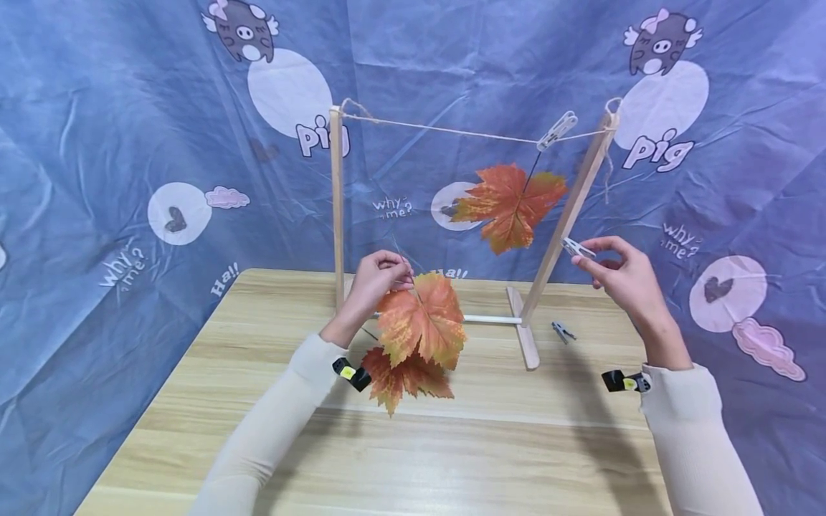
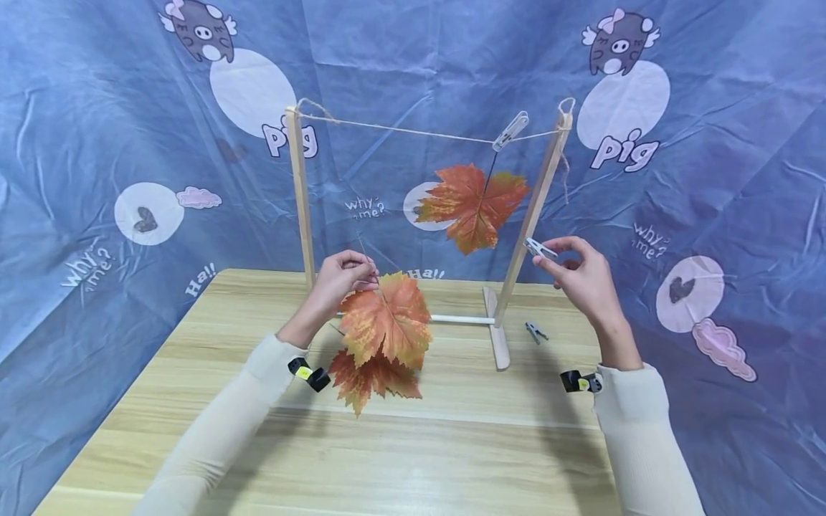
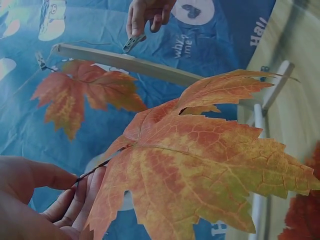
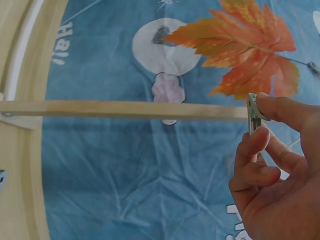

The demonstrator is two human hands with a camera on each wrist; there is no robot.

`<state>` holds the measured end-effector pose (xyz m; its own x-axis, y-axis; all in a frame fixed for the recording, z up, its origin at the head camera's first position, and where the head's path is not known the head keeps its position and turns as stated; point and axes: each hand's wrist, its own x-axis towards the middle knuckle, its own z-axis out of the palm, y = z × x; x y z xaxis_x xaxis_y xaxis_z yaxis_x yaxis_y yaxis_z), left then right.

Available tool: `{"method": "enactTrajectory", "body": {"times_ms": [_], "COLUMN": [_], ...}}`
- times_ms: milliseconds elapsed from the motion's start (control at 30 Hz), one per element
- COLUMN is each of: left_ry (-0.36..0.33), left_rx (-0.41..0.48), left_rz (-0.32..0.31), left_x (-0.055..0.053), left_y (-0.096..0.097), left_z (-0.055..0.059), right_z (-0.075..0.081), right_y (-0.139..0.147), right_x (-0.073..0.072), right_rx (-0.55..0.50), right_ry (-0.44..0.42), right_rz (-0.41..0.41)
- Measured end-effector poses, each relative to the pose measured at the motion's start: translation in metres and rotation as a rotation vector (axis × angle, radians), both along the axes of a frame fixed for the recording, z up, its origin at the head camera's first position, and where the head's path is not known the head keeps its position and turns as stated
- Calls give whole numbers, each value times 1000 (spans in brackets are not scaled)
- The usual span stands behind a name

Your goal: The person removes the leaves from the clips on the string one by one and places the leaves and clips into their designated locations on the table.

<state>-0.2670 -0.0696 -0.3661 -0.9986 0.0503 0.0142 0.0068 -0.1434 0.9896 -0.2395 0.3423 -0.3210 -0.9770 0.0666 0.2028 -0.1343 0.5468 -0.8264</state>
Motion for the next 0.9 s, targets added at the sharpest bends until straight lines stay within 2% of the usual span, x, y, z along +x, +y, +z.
{"method": "enactTrajectory", "body": {"times_ms": [200,567,700,900], "left_ry": [-41,-75,-101,-132], "left_rx": [-19,-25,-29,-9], "left_rz": [1,3,5,18], "left_x": [0,0,0,0], "left_y": [-1,-1,-2,-3], "left_z": [-16,-43,-52,-63], "right_z": [-14,-44,-54,-71], "right_y": [7,20,23,31], "right_x": [-2,-9,-11,-16], "right_rx": [39,65,101,93], "right_ry": [-23,-58,-76,-93], "right_rz": [-12,-24,-28,-22]}}
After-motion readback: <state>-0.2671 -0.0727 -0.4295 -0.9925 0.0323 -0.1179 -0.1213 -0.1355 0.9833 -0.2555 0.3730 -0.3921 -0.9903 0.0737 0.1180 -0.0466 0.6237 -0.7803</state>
